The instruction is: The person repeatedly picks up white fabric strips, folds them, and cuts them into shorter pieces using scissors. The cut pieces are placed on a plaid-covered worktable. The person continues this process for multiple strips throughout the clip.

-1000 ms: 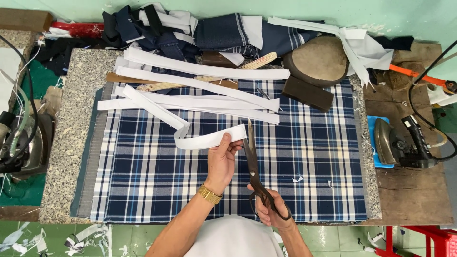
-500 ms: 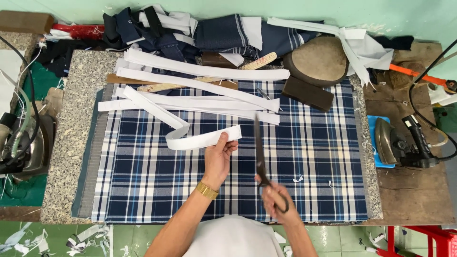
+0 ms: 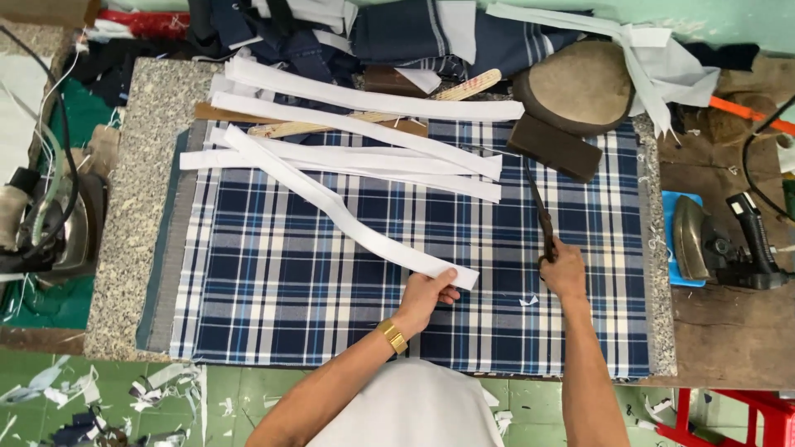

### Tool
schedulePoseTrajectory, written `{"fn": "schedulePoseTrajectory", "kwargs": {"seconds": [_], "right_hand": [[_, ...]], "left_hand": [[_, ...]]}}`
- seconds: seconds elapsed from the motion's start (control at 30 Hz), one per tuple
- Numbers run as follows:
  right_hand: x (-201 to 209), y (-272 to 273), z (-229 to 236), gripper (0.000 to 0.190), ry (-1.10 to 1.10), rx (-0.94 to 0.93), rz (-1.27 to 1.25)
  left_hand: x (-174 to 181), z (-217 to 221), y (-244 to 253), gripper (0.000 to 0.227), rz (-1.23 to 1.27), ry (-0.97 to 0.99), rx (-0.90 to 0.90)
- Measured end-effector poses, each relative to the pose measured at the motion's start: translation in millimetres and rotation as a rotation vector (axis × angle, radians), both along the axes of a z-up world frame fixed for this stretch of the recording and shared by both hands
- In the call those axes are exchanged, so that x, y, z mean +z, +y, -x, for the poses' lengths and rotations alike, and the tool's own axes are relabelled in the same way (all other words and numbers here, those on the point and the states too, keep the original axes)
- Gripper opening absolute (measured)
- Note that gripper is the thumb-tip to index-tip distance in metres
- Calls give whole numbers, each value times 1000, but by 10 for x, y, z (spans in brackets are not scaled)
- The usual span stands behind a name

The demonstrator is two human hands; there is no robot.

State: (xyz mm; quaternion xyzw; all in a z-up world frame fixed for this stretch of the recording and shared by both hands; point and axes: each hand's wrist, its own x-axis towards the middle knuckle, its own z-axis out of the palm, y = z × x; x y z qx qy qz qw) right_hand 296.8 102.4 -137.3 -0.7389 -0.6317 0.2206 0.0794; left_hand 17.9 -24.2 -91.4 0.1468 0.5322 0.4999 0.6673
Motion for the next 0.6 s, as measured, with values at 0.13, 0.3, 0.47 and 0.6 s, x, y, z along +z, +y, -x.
{"fn": "schedulePoseTrajectory", "kwargs": {"seconds": [0.13,0.3,0.47,0.6], "right_hand": [[339,-142,288,66,-197,50,72],[688,-598,1065,76,1063,88,285],[587,-401,1180,52,1132,101,130],[716,-136,1100,31,1040,60,-1]], "left_hand": [[-56,-9,6,30,11,-2,-37],[-26,27,159,32,-42,44,-45],[150,322,448,29,-117,-86,119],[24,1040,994,19,-334,-286,450]]}}
